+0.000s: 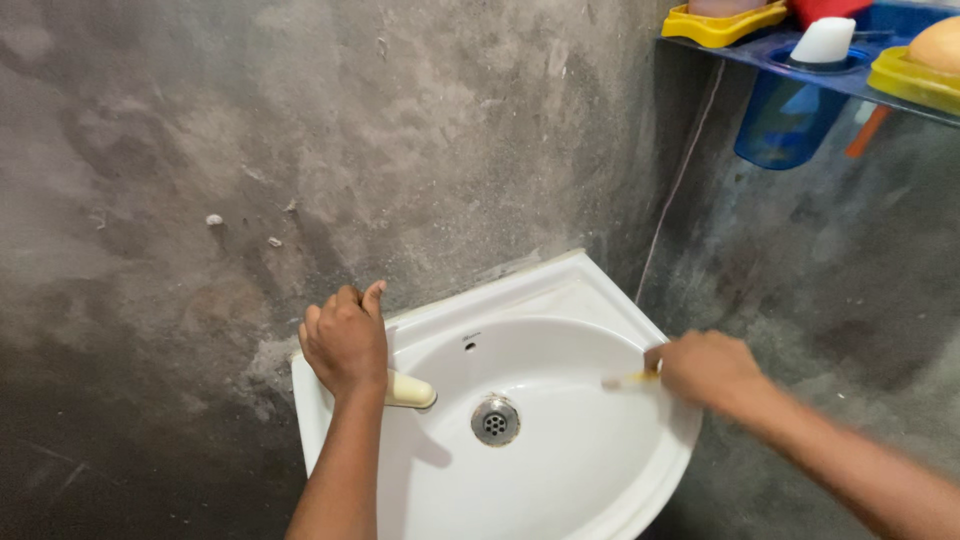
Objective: The person cleans a sink and faucet by hand using a toothbrush.
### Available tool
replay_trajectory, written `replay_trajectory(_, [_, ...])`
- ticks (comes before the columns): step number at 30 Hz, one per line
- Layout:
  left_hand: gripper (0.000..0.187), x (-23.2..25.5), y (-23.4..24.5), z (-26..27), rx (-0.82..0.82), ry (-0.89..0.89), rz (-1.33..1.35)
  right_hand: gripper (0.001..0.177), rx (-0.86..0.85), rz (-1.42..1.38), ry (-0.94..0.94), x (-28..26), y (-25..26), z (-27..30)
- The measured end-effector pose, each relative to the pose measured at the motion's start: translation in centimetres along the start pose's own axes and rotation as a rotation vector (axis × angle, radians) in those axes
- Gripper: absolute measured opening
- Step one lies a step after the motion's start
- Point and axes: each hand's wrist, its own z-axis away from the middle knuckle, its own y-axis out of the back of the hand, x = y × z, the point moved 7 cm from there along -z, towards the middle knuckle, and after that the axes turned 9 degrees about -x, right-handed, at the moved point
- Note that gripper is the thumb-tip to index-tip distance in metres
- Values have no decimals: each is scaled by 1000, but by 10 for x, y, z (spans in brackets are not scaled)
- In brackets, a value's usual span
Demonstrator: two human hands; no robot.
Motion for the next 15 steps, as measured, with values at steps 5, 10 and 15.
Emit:
replay_trajectory(5, [43,2,1,0,46,-30,-47,34,-463,-108,294,-40,-57,10])
replay_trajectory(10, [42,1,1,0,52,-27,-7,35,-64,8,-3,-16,-4,15])
replay_trajectory(15, [42,2,2,1,73,-40,-26,36,-211,81,109,-53,-32,27])
